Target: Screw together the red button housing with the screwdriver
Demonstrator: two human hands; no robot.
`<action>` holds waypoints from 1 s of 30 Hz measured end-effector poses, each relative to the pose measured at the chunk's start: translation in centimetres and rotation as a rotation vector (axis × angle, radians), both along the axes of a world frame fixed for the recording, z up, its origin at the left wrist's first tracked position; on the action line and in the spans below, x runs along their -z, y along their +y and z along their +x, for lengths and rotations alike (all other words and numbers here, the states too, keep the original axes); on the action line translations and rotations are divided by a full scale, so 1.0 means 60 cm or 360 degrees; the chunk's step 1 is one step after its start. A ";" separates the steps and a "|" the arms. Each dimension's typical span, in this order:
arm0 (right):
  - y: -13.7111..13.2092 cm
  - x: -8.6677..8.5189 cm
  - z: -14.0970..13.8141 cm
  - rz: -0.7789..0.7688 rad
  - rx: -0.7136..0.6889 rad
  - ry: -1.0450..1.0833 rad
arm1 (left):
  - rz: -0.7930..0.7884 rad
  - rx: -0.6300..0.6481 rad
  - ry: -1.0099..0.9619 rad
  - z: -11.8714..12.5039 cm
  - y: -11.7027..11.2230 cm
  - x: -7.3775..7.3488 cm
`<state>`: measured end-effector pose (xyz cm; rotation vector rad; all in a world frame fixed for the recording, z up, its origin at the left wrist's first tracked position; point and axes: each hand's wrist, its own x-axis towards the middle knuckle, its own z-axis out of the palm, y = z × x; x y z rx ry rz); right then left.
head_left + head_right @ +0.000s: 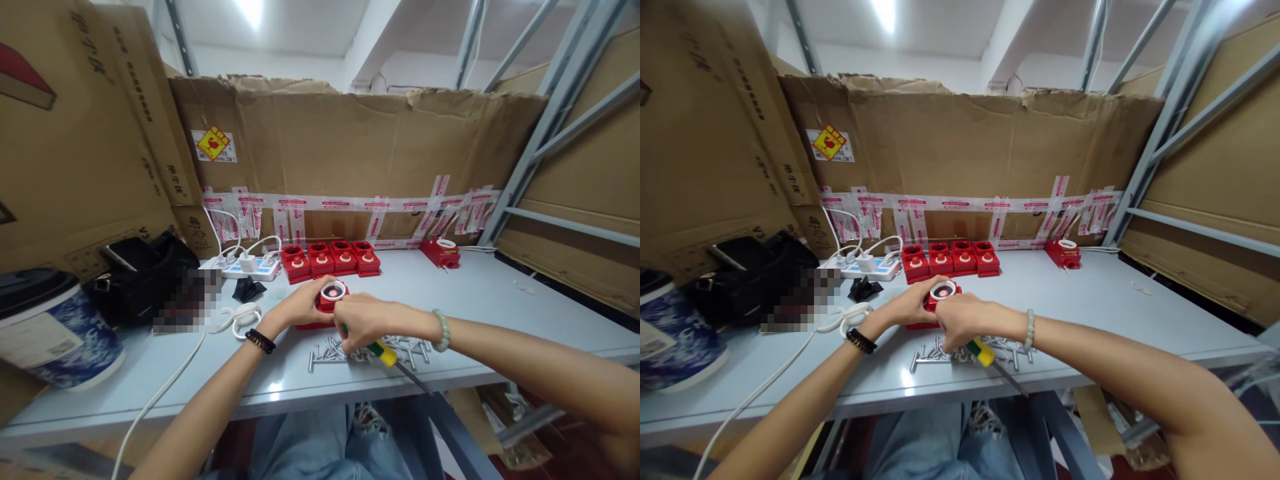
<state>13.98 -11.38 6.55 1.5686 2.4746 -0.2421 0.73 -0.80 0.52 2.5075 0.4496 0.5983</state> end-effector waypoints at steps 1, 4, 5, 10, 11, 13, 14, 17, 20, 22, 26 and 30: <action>-0.001 0.003 -0.001 0.0017 0.0002 -0.0005 | -0.0006 0.0004 0.0001 0.000 -0.001 0.000; -0.004 -0.008 0.005 0.0077 0.0067 0.0082 | 0.0011 0.0025 0.0007 -0.004 -0.003 -0.003; -0.005 -0.017 0.009 0.0114 0.0101 0.0149 | 0.0023 0.0025 0.0016 -0.008 -0.004 -0.005; -0.005 -0.073 0.036 0.0483 0.0302 0.0635 | -0.0107 0.0001 0.0163 -0.040 -0.004 -0.017; -0.005 -0.082 0.042 0.0577 0.0329 0.0753 | -0.0128 -0.0003 0.0179 -0.044 -0.004 -0.017; -0.002 -0.096 0.054 0.0795 0.0365 0.0982 | -0.0072 -0.0075 0.0147 -0.042 -0.003 -0.013; 0.000 -0.100 0.059 0.0923 0.0385 0.1078 | -0.0010 -0.0157 0.0112 -0.038 -0.004 -0.009; 0.011 -0.100 0.065 0.1316 0.0459 0.1253 | 0.0098 -0.0532 0.0040 -0.019 -0.011 0.005; 0.032 -0.084 0.063 0.1561 0.0497 0.1338 | 0.0054 -0.0579 0.0085 -0.015 -0.017 0.007; 0.049 -0.070 0.059 0.1626 0.0494 0.1398 | 0.0044 -0.0372 0.0131 -0.024 -0.016 0.001; 0.076 -0.049 0.052 0.1633 0.0500 0.1500 | 0.0055 -0.0146 0.0214 -0.044 -0.001 -0.009; 0.079 -0.035 0.043 0.1644 0.0475 0.1604 | 0.0085 -0.0239 0.0215 -0.043 0.013 -0.007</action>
